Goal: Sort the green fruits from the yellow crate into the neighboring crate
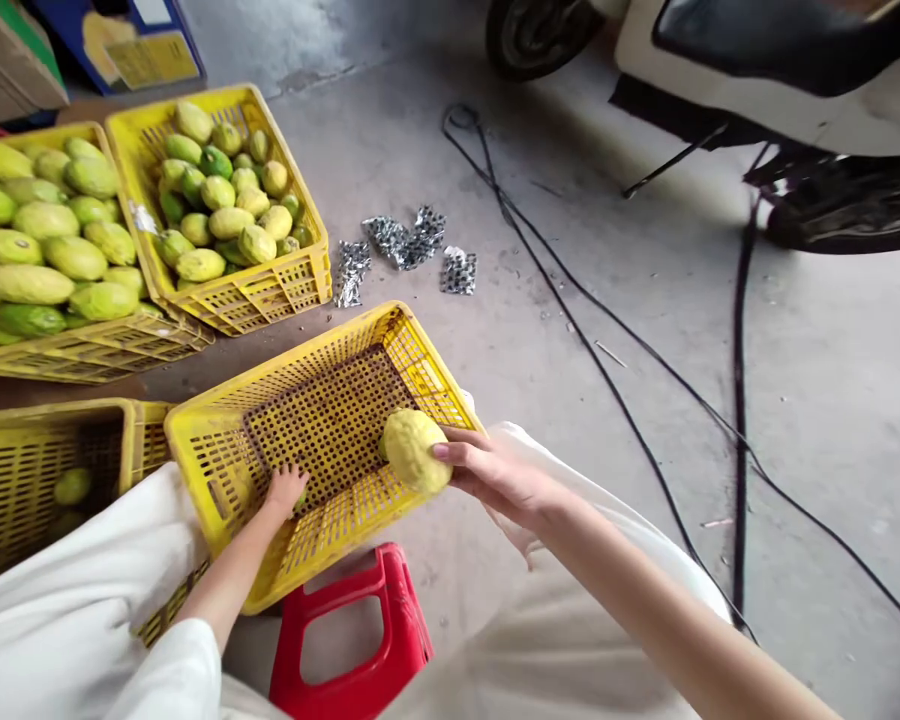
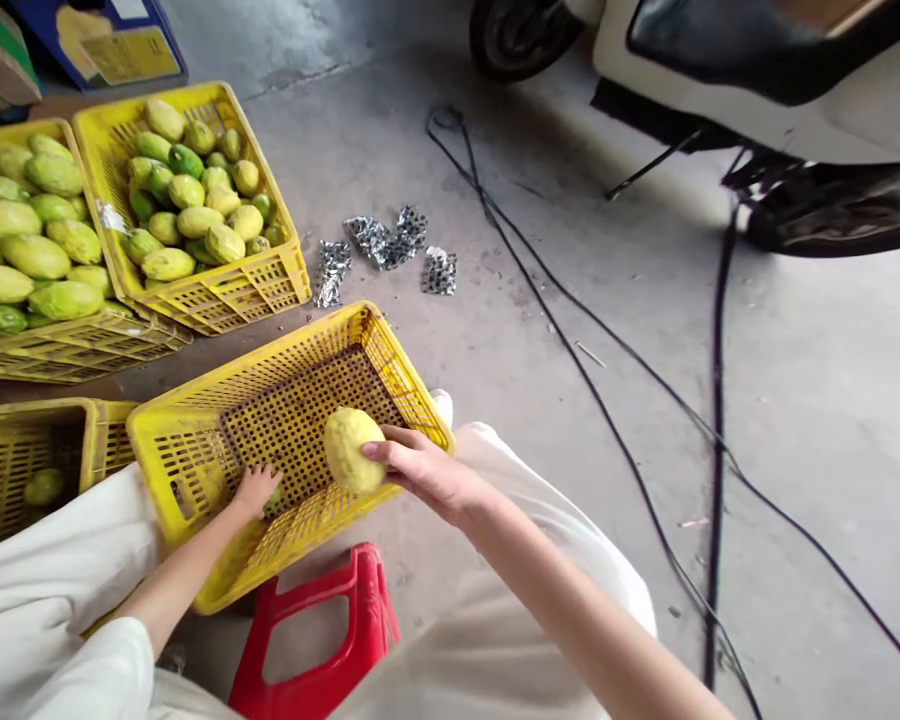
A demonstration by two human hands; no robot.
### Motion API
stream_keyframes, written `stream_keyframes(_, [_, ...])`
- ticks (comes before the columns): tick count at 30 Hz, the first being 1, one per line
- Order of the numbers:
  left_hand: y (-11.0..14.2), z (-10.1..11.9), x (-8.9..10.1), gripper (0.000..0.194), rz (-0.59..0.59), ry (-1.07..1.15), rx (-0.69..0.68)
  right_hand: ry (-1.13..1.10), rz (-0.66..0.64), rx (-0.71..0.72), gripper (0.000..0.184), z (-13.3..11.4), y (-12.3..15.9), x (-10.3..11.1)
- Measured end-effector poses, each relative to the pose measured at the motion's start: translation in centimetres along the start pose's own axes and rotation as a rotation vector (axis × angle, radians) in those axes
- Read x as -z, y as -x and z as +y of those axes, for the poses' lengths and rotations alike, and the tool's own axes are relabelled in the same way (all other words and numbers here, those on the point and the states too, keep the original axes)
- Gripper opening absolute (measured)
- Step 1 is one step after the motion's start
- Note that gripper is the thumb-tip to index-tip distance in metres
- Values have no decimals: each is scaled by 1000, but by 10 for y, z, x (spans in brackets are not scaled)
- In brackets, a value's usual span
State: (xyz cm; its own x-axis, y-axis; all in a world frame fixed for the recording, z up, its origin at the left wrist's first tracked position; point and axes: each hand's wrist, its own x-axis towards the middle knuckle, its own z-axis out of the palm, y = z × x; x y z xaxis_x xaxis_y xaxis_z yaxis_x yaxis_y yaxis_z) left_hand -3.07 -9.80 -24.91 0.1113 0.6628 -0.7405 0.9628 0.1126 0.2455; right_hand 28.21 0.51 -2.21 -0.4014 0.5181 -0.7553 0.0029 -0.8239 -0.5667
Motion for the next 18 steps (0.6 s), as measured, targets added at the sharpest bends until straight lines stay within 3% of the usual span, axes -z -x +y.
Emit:
stream_keyframes(3, [-2,5,56,70,-2,35,56,-74,-79,103,35,2,13,-14])
stream_keyframes(6, [7,4,128,50,13,151,86,-140,-111,183,35,9,24,-24])
stream_keyframes(8, [27,4,174,41,44,236,100,-190,-101,201,35,16,29,-30])
stream_keyframes(10, [58,7,206,45,90,353,96,-244,-106,208,36,23,31,-34])
stream_keyframes(13, [113,16,216,57,187,826,45,-299,-149,268,41,32,30,-40])
stream_keyframes(16, [155,30,191,53,216,1358,7,-273,-141,377,45,38,23,-45])
stream_keyframes(18, [170,41,170,44,178,1632,10,-232,-114,423,45,39,15,-46])
